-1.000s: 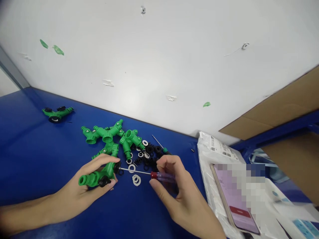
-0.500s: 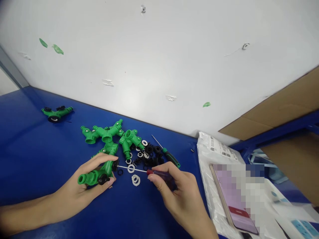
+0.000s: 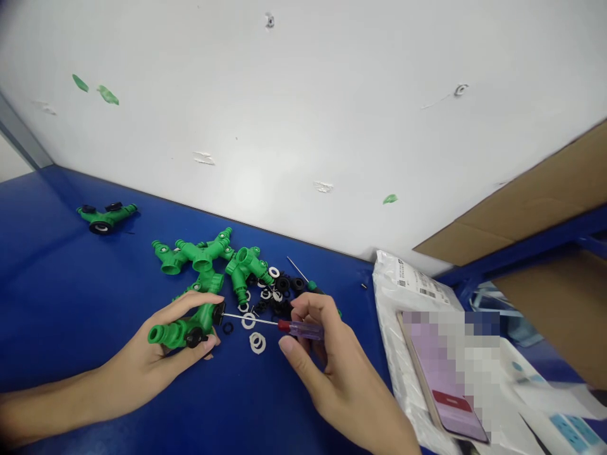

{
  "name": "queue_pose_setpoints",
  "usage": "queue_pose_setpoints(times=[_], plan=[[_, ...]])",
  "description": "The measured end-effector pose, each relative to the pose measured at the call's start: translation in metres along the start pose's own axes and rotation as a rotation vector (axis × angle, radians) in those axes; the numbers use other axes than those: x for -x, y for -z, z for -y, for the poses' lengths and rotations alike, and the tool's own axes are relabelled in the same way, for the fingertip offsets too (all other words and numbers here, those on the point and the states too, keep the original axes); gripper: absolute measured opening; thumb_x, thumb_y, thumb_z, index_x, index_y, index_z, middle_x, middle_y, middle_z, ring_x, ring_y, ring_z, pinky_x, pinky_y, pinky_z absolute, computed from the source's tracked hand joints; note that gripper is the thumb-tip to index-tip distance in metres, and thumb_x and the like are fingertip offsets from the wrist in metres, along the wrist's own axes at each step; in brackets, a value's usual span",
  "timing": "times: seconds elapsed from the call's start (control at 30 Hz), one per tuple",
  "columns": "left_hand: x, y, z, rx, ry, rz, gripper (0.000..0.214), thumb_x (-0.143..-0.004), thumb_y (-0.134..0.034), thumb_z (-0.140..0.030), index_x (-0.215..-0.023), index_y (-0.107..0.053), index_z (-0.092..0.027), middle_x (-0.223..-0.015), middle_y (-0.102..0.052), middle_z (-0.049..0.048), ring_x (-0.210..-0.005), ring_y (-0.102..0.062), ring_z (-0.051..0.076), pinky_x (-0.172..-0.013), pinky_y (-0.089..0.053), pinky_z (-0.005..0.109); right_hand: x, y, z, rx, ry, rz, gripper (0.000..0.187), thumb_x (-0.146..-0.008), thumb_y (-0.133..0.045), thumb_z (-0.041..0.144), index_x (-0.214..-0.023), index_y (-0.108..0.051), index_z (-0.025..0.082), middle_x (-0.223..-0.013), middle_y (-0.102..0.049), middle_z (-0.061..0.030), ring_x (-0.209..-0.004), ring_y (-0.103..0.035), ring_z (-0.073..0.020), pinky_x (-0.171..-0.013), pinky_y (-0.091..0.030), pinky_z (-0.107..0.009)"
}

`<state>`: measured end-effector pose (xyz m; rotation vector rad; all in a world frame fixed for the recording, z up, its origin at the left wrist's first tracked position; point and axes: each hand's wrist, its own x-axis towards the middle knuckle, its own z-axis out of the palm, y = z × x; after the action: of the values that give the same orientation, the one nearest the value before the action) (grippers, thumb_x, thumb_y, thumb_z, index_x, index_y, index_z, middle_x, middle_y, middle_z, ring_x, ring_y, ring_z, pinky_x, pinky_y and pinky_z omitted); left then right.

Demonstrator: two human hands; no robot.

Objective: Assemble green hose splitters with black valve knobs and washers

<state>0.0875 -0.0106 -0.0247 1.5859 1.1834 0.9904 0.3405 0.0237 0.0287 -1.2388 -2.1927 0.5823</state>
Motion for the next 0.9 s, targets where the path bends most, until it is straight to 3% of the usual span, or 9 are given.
queue_pose_setpoints(times=[0.07, 0.23, 0.3, 0.4, 0.6, 0.77, 0.9], plan=[[0.000, 0.000, 0.000, 0.002, 0.000, -0.003, 0.033, -0.095, -0.056, -0.033, -0.127, -0.051, -0.030, -0.103, -0.061, 0.0037, -0.094, -0.061, 0.023, -0.092, -0.047, 0.046, 0.000, 0.000, -0.001, -0.037, 0.012, -0.010, 0.009, -0.094, -0.058, 0.031, -0.099, -0.057, 0.024, -0.087, -0.069, -0.0031, -0.074, -0.068, -0.0172, -0.062, -0.057, -0.025], [0.001, 0.000, 0.004, 0.029, 0.031, -0.030, 0.033, -0.094, -0.056, -0.038, -0.127, -0.052, -0.033, -0.108, -0.058, 0.0041, -0.095, -0.063, 0.023, -0.087, -0.054, 0.043, -0.002, -0.005, 0.000, 0.005, 0.011, -0.010, 0.019, -0.096, -0.056, 0.033, -0.082, -0.061, 0.022, -0.061, -0.062, 0.0025, -0.049, -0.058, -0.0130, -0.047, -0.047, -0.022], [0.002, 0.000, 0.006, 0.060, 0.052, -0.028, 0.035, -0.094, -0.056, -0.040, -0.129, -0.052, -0.034, -0.107, -0.058, 0.0041, -0.093, -0.064, 0.022, -0.083, -0.057, 0.040, -0.002, -0.006, 0.000, 0.023, -0.005, 0.022, 0.021, -0.100, -0.049, 0.033, -0.087, -0.060, 0.022, -0.059, -0.058, 0.0036, -0.048, -0.054, -0.0122, -0.046, -0.043, -0.022], [0.003, -0.001, 0.007, 0.101, 0.095, -0.023, 0.040, -0.093, -0.058, -0.043, -0.131, -0.051, -0.035, -0.103, -0.060, 0.0038, -0.090, -0.066, 0.022, -0.079, -0.060, 0.037, 0.001, -0.003, 0.001, -0.040, -0.012, 0.057, 0.011, -0.098, -0.052, 0.031, -0.105, -0.054, 0.023, -0.078, -0.064, 0.0011, -0.060, -0.059, -0.0130, -0.053, -0.048, -0.022], [0.006, -0.001, 0.008, 0.075, 0.111, -0.045, 0.040, -0.090, -0.062, -0.044, -0.128, -0.053, -0.035, -0.093, -0.063, 0.0010, -0.076, -0.069, 0.018, -0.076, -0.062, 0.033, 0.003, -0.007, -0.001, -0.174, 0.001, 0.024, 0.004, -0.095, -0.059, 0.025, -0.094, -0.059, 0.021, -0.079, -0.069, 0.0000, -0.066, -0.064, -0.0126, -0.057, -0.047, -0.021], [0.004, -0.002, 0.007, 0.105, 0.142, -0.050, 0.044, -0.085, -0.068, -0.043, -0.126, -0.055, -0.032, -0.093, -0.069, 0.0013, -0.077, -0.073, 0.019, -0.077, -0.064, 0.029, 0.001, -0.012, -0.001, -0.148, 0.000, 0.003, 0.013, -0.097, -0.057, 0.031, -0.091, -0.060, 0.020, -0.067, -0.066, 0.0023, -0.052, -0.057, -0.0107, -0.049, -0.040, -0.022], [0.002, -0.003, 0.006, 0.122, 0.208, -0.139, 0.051, -0.082, -0.071, -0.046, -0.127, -0.056, -0.028, -0.086, -0.073, 0.0012, -0.075, -0.073, 0.020, -0.077, -0.064, 0.029, 0.003, -0.005, 0.001, -0.036, 0.028, 0.087, 0.012, -0.095, -0.057, 0.028, -0.105, -0.054, 0.021, -0.077, -0.067, 0.0011, -0.060, -0.061, -0.0139, -0.056, -0.044, -0.025]])
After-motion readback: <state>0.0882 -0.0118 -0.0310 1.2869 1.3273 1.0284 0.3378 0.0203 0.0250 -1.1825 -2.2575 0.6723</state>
